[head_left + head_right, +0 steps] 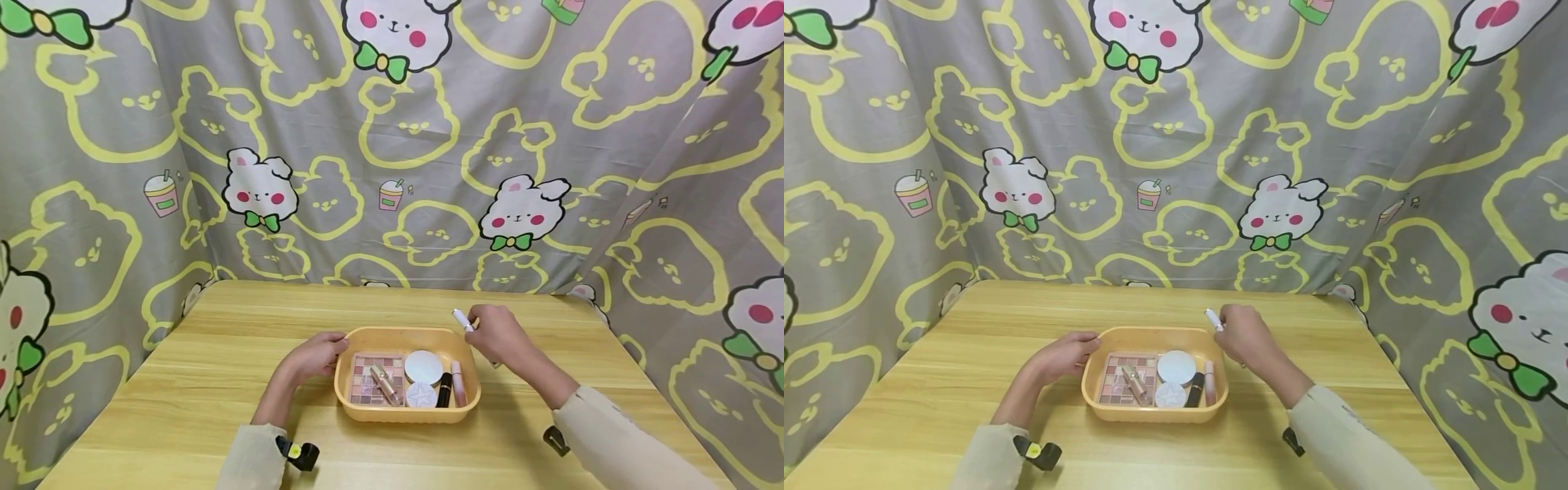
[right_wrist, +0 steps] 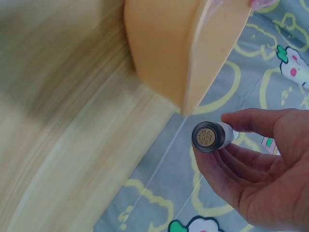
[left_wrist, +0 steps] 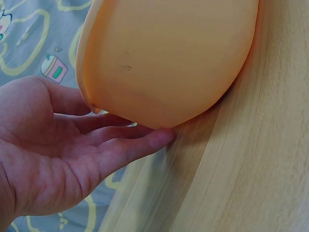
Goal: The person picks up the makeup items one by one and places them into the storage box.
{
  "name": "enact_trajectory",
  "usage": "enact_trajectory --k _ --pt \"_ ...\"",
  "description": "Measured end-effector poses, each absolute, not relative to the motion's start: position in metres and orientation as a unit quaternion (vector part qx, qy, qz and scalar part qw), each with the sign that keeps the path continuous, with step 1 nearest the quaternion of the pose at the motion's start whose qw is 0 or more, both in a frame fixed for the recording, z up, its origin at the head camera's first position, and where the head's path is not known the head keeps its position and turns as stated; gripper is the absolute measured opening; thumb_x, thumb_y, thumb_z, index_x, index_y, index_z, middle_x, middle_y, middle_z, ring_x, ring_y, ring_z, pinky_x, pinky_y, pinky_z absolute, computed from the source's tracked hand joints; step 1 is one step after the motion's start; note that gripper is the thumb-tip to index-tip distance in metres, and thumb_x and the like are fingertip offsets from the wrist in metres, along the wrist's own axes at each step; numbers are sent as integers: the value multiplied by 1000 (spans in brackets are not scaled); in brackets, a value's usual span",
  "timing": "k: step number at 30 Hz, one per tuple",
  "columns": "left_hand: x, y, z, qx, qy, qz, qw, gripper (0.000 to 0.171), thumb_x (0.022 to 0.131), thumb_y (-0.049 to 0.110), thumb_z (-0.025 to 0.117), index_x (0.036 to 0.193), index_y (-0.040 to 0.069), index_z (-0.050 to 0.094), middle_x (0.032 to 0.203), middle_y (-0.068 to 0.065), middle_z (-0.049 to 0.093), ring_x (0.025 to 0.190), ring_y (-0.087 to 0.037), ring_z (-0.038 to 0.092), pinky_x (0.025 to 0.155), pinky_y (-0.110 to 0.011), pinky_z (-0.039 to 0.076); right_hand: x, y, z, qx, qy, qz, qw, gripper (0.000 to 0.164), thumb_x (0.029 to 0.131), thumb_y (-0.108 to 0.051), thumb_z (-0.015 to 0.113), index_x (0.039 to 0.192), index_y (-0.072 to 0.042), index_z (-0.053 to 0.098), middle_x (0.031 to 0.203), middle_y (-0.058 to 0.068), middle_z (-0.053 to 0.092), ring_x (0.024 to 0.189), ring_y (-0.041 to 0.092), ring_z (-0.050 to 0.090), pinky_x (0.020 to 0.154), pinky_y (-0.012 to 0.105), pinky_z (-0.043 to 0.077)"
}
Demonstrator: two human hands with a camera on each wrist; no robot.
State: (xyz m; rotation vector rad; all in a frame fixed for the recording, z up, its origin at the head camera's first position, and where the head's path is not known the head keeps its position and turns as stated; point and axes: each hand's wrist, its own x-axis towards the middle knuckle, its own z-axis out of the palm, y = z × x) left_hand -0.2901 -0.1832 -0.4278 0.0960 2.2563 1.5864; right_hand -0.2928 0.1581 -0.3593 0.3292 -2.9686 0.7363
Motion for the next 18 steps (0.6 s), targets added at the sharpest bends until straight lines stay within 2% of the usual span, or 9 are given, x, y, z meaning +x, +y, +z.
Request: enact_trajectory --k 10,18 --pt "-289 -183 -427 39 803 564 190 54 110 21 39 152 -11 33 142 -29 54 128 -39 59 94 -49 58 -288 125 -360 128 -965 230 14 12 87 -2 67 99 -1 69 74 7 65 51 15 56 42 24 43" --pt "-291 -184 -429 34 802 565 192 55 110 21 39 153 -12 30 146 -32 49 132 -42 55 96 -50 57 -286 103 -367 157 -963 218 11 18 86 2 65 102 1 72 85 11 70 56 15 54 47 25 42"
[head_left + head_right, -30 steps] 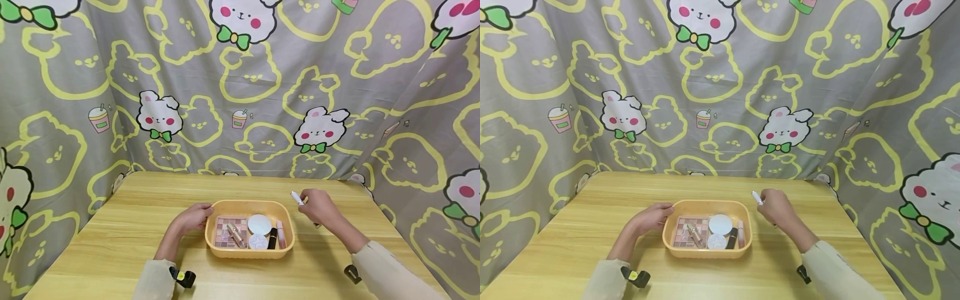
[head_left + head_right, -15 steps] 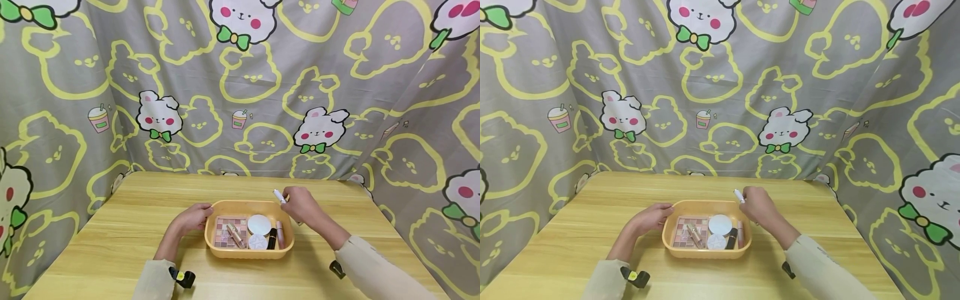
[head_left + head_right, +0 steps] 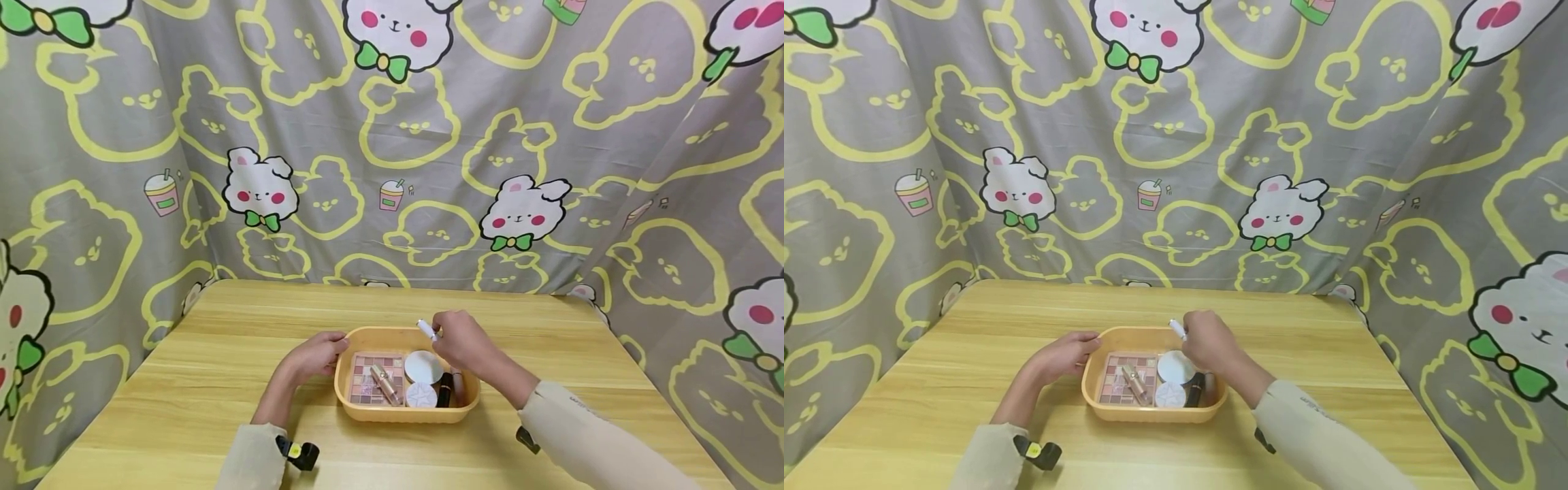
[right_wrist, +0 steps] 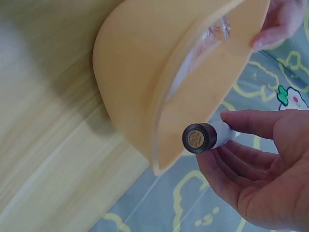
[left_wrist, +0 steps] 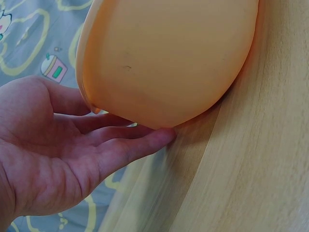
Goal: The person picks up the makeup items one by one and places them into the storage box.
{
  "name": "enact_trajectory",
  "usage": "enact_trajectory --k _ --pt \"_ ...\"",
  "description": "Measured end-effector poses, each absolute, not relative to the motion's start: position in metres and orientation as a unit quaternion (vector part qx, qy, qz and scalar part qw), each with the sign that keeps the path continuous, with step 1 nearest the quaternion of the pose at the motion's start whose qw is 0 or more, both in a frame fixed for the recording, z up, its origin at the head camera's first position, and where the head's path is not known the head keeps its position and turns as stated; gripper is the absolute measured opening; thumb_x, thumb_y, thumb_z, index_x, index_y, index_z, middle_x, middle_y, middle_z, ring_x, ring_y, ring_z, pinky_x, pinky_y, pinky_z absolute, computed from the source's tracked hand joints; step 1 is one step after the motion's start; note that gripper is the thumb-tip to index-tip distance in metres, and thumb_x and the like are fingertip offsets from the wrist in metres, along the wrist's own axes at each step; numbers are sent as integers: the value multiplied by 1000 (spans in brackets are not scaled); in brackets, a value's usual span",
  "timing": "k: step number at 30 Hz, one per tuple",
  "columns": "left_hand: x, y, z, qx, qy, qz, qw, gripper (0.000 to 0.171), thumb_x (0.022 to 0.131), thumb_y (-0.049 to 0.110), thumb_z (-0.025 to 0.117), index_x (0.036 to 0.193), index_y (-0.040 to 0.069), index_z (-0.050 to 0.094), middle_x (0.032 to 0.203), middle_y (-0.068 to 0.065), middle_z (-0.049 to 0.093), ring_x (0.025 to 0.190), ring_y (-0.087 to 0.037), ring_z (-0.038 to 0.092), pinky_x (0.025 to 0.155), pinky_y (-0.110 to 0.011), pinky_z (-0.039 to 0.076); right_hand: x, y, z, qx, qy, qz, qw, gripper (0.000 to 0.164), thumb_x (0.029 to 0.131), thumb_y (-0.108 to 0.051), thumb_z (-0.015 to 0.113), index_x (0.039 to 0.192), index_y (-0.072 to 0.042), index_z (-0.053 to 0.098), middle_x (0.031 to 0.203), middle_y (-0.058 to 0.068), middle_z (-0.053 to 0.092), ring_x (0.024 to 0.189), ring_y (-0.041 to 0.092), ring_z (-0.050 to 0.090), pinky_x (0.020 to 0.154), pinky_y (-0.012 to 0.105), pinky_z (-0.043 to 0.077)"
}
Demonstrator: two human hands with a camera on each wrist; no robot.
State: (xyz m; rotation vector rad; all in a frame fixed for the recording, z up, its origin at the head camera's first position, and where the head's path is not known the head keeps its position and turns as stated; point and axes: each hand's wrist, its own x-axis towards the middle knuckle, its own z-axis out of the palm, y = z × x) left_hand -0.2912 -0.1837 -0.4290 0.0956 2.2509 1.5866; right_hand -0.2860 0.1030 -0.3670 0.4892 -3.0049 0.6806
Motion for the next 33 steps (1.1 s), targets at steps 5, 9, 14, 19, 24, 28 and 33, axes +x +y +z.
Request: enact_trajectory --k 5,9,14,19,24,28,33 --pt "-292 -185 -430 32 799 569 194 56 110 21 38 154 -12 28 147 -32 48 133 -43 54 97 -50 56 -287 94 -374 189 -962 197 17 19 84 5 65 101 2 73 89 14 72 61 16 54 52 26 45" --pt "-292 -186 -430 33 799 568 195 55 110 20 38 154 -12 29 146 -31 50 132 -41 55 97 -49 57 -287 88 -380 203 -961 185 20 18 84 4 68 100 1 74 90 13 73 64 15 56 54 26 46" --pt "-293 -186 -430 35 798 569 196 53 110 20 39 152 -12 33 142 -29 54 129 -39 58 94 -48 58 -287 81 -386 213 -961 178 20 18 81 7 69 96 -1 75 89 12 74 67 16 61 54 26 49" --pt "-292 -185 -429 33 799 568 194 52 110 20 39 151 -12 34 141 -28 55 127 -39 59 93 -47 58 -287 73 -388 211 -962 172 0 16 81 6 69 93 -4 74 85 8 73 63 15 58 49 25 47" --pt "-293 -185 -428 32 799 568 195 51 110 20 39 150 -11 37 138 -27 57 126 -38 60 93 -47 59 -287 66 -390 218 -961 168 -5 13 83 5 67 88 -5 74 79 5 69 61 14 55 49 25 45" --pt "-293 -185 -430 32 797 571 193 49 110 19 39 149 -11 39 135 -26 59 123 -36 62 92 -46 59 -286 61 -393 231 -957 175 -9 14 84 6 63 85 -4 73 74 2 65 59 14 51 49 24 42" --pt "-294 -184 -431 35 792 579 191 49 110 18 38 149 -12 38 135 -27 59 123 -38 62 92 -47 59 -284 56 -398 228 -956 181 -28 7 87 2 71 90 -4 74 74 0 64 58 11 52 49 23 44"
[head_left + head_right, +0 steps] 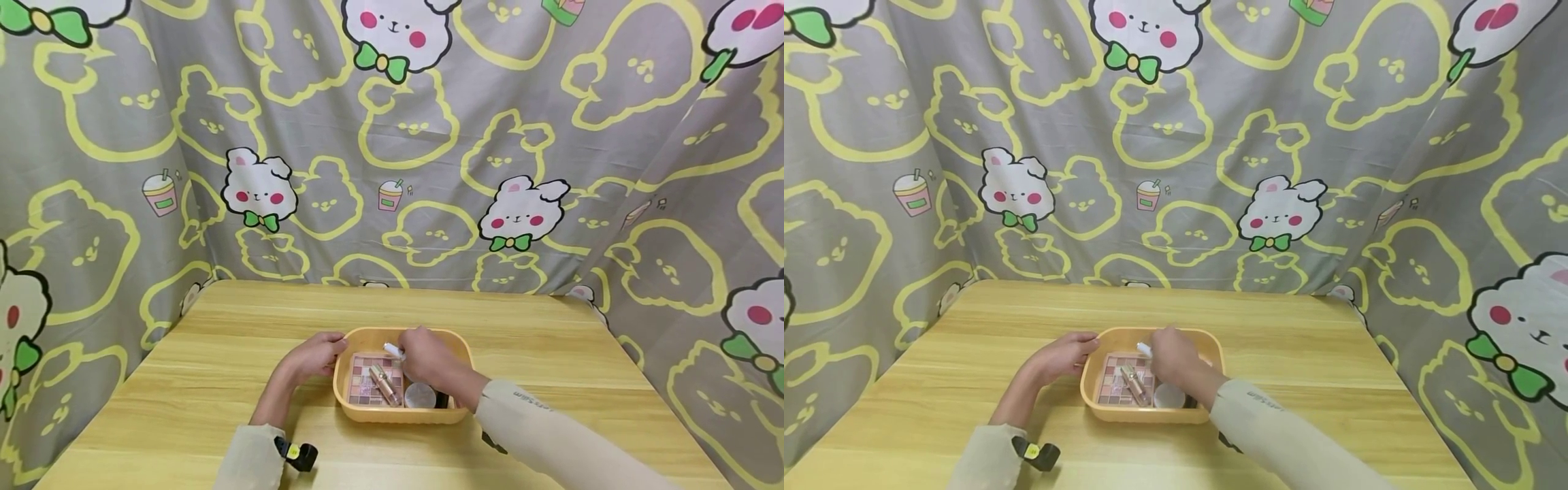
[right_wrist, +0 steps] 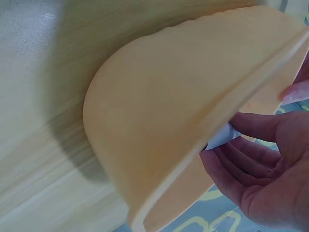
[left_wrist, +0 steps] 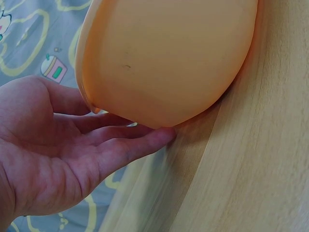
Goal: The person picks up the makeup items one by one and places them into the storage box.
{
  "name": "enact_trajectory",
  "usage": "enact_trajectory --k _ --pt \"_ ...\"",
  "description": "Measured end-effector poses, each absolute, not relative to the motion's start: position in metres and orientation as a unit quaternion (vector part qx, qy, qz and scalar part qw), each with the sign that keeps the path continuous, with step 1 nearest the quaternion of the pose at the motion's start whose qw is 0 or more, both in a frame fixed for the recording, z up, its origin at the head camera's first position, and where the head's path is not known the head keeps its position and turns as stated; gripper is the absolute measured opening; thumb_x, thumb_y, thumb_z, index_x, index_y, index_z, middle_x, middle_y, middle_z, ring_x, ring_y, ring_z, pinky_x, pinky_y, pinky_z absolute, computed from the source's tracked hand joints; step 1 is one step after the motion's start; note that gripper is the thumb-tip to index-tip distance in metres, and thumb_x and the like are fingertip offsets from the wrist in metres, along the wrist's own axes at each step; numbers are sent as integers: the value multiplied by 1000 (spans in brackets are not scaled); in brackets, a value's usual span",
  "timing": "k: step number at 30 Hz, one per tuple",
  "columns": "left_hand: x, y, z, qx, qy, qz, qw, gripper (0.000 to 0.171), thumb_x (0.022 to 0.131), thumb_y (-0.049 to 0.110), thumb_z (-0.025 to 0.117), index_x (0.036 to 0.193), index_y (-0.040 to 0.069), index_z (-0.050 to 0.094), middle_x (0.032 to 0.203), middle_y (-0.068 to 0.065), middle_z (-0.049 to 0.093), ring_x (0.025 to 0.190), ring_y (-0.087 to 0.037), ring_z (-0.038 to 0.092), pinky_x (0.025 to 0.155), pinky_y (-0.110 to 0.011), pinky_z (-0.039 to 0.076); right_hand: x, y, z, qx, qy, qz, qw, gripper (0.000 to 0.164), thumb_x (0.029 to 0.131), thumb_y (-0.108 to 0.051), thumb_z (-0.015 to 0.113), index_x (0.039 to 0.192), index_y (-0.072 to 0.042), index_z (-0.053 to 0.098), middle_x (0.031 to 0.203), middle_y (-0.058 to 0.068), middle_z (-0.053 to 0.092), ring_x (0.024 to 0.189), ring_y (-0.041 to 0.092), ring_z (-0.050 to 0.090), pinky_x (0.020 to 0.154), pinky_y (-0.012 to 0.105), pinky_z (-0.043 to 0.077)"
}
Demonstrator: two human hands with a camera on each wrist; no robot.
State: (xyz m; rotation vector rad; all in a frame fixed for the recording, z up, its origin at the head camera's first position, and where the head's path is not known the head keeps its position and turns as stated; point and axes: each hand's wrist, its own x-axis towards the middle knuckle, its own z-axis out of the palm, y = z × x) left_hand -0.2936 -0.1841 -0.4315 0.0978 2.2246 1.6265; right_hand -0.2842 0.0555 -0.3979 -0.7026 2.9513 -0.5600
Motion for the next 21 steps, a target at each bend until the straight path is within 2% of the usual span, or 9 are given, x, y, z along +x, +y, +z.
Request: enact_trajectory --k 4,10,16,21 --pt "-293 -184 -431 32 791 581 189 51 110 18 38 150 -13 35 136 -28 58 125 -38 61 93 -47 58 -284 51 -401 -218 960 -175 29 8 87 -9 79 92 -5 74 74 -1 64 60 10 54 53 24 46" --pt "-293 -184 -431 32 789 582 191 52 110 18 38 151 -13 33 139 -30 55 128 -40 58 94 -48 58 -283 47 -403 -220 964 -146 18 14 88 -17 81 84 -6 73 67 -3 61 58 10 51 52 22 44" --pt "-293 -184 -431 35 789 583 192 52 110 17 38 152 -14 32 141 -32 54 128 -41 58 94 -48 58 -281 47 -407 -227 965 -132 -2 13 86 -13 80 80 -7 71 67 -2 60 58 9 49 52 22 44" --pt "-293 -184 -431 35 791 579 192 53 110 19 38 152 -13 32 141 -31 54 129 -41 58 95 -48 58 -280 48 -409 -243 963 -118 -15 16 80 0 76 71 -9 67 64 -2 60 57 9 47 49 23 41"
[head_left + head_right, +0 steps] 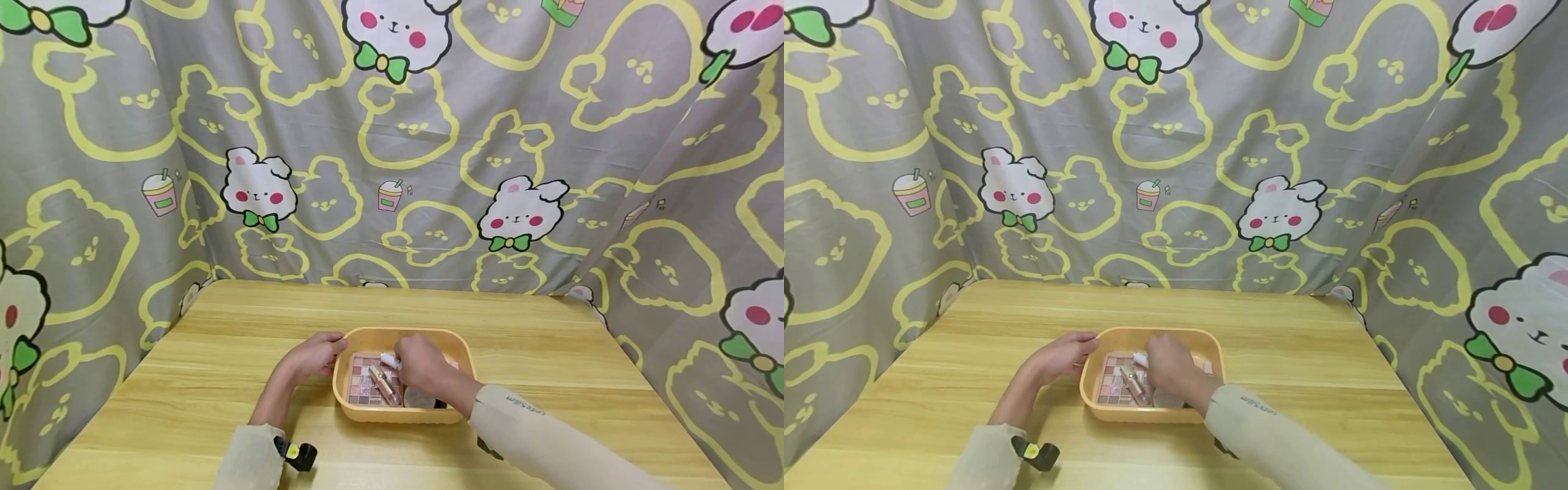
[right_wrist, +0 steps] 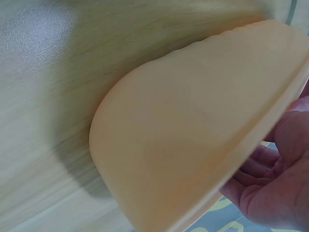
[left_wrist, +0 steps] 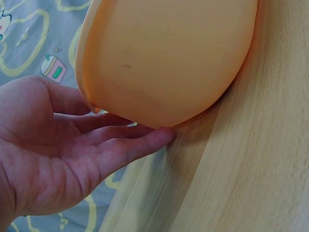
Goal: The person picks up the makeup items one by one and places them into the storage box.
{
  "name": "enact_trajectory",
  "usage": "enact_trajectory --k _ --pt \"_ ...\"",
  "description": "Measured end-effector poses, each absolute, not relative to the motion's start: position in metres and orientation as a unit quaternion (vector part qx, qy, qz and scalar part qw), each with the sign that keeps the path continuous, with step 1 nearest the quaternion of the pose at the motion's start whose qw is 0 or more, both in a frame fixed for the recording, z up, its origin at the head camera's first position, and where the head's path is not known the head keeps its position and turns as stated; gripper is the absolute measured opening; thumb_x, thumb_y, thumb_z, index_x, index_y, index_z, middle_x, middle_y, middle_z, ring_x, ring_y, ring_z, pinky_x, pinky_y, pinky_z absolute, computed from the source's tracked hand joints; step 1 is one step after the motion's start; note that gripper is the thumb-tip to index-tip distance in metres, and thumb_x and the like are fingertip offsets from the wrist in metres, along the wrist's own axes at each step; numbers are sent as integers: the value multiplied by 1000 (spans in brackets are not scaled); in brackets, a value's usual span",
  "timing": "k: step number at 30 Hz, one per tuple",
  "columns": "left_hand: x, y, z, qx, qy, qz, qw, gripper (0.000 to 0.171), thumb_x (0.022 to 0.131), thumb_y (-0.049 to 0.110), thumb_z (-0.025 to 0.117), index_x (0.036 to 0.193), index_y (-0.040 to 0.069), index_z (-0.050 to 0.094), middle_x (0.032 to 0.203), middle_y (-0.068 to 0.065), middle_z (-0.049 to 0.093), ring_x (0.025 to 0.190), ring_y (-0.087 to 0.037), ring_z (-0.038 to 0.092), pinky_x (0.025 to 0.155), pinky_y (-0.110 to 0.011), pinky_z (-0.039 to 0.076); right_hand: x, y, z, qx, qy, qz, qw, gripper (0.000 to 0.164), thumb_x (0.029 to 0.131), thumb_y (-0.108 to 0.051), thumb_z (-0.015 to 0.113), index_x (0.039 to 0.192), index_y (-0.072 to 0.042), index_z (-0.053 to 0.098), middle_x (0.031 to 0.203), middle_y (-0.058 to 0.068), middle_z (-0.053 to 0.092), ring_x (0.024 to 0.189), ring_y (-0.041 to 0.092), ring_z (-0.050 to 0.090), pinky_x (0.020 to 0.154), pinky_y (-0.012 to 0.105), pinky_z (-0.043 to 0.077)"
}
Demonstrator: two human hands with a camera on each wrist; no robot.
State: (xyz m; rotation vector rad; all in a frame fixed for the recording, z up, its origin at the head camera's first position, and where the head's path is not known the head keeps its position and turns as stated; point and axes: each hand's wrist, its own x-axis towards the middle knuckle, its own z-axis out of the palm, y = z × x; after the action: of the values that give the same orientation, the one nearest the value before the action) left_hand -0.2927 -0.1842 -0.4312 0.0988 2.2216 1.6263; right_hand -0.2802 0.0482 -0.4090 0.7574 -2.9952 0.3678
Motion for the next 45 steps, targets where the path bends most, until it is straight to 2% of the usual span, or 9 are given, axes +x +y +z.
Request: enact_trajectory --k 6,22,28,34,37,41,44,45 --pt "-292 -185 -431 32 792 579 192 52 110 18 38 151 -13 33 138 -28 57 127 -39 59 95 -47 58 -281 49 -413 248 -963 107 19 16 77 1 76 70 -10 67 63 -2 60 57 9 48 50 23 44" --pt "-293 -183 -432 24 792 580 188 51 110 18 38 151 -12 35 139 -29 56 128 -39 59 96 -48 57 -278 49 -412 242 -962 124 5 20 78 5 71 67 -11 65 62 -3 57 58 10 44 52 24 42" --pt "-294 -182 -433 29 791 580 191 54 109 18 37 153 -14 29 144 -33 51 131 -43 56 97 -49 56 -278 50 -412 253 -958 132 7 21 77 3 75 67 -11 63 62 -3 56 58 10 45 53 23 43" --pt "-294 -183 -432 32 793 578 190 54 109 17 38 152 -14 29 143 -34 51 130 -44 57 95 -48 57 -280 52 -410 246 -959 141 -13 20 77 4 72 67 -10 63 62 -3 53 58 10 40 52 23 37" --pt "-294 -183 -432 32 794 577 190 54 110 18 38 152 -14 29 143 -34 51 129 -43 57 95 -48 58 -282 55 -406 246 -955 161 -22 23 75 5 71 65 -9 57 62 -3 45 57 11 35 51 24 31" --pt "-293 -182 -432 31 794 576 191 55 110 18 38 153 -14 28 144 -34 50 130 -43 57 95 -49 57 -283 61 -400 256 -947 196 -14 6 75 6 70 79 2 69 79 7 68 63 13 50 66 34 55" --pt "-293 -182 -432 26 792 579 191 55 110 18 38 154 -13 28 145 -34 49 130 -43 57 96 -49 57 -284 65 -393 239 -947 213 -8 26 80 2 72 105 8 73 101 22 75 72 20 63 82 45 59" --pt "-293 -182 -431 28 793 578 192 55 110 18 38 153 -14 27 145 -34 49 130 -43 57 96 -49 57 -284 67 -391 230 -948 221 -9 26 82 1 72 107 8 73 94 21 75 67 20 62 77 42 59"
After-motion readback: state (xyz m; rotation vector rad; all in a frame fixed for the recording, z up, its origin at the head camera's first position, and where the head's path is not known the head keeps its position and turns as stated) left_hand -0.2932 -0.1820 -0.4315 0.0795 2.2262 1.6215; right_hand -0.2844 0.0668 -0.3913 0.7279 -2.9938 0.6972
